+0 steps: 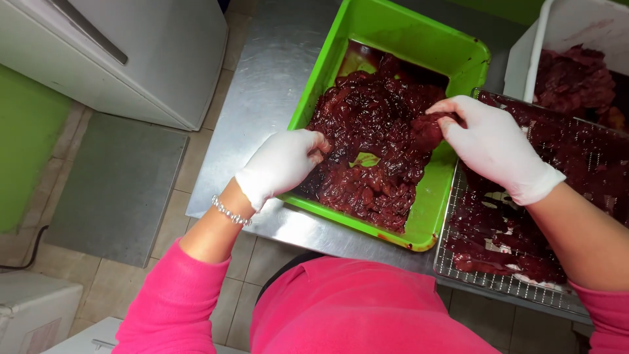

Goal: The person is spreading slices of marinated meat onto a wire drying rack for dehydration.

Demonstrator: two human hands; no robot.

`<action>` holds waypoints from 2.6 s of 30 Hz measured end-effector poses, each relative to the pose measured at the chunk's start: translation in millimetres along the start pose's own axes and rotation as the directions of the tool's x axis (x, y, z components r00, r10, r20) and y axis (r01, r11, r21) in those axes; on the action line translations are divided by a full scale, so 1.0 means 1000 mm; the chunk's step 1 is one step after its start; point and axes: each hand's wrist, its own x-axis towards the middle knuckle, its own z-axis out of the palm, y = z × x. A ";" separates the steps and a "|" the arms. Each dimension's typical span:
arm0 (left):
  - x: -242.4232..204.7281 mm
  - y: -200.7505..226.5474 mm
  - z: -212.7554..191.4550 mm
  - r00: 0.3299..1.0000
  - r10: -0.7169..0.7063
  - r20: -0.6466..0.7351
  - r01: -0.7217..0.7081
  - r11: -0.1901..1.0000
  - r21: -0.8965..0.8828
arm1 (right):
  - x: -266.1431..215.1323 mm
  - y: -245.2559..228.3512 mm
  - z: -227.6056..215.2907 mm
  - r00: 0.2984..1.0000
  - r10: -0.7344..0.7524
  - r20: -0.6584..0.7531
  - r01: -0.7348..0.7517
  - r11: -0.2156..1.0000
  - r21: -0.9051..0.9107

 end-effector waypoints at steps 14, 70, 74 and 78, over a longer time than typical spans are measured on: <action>-0.007 -0.008 0.000 0.969 -0.109 -0.220 0.042 0.957 -0.286 | 0.051 -0.050 0.116 0.915 -0.116 0.386 0.193 0.967 -0.167; 0.042 0.021 0.041 0.997 0.040 0.073 0.007 0.833 -0.554 | -0.010 -0.028 0.004 0.969 0.142 0.200 -0.190 0.950 0.248; 0.050 0.045 0.050 0.985 0.038 0.166 0.069 0.801 -0.595 | -0.038 -0.004 -0.007 0.959 0.241 0.148 -0.278 0.901 0.332; 0.052 0.081 0.071 0.962 0.065 0.264 0.122 0.765 -0.633 | -0.081 0.023 -0.021 0.973 0.226 0.053 -0.231 0.925 0.302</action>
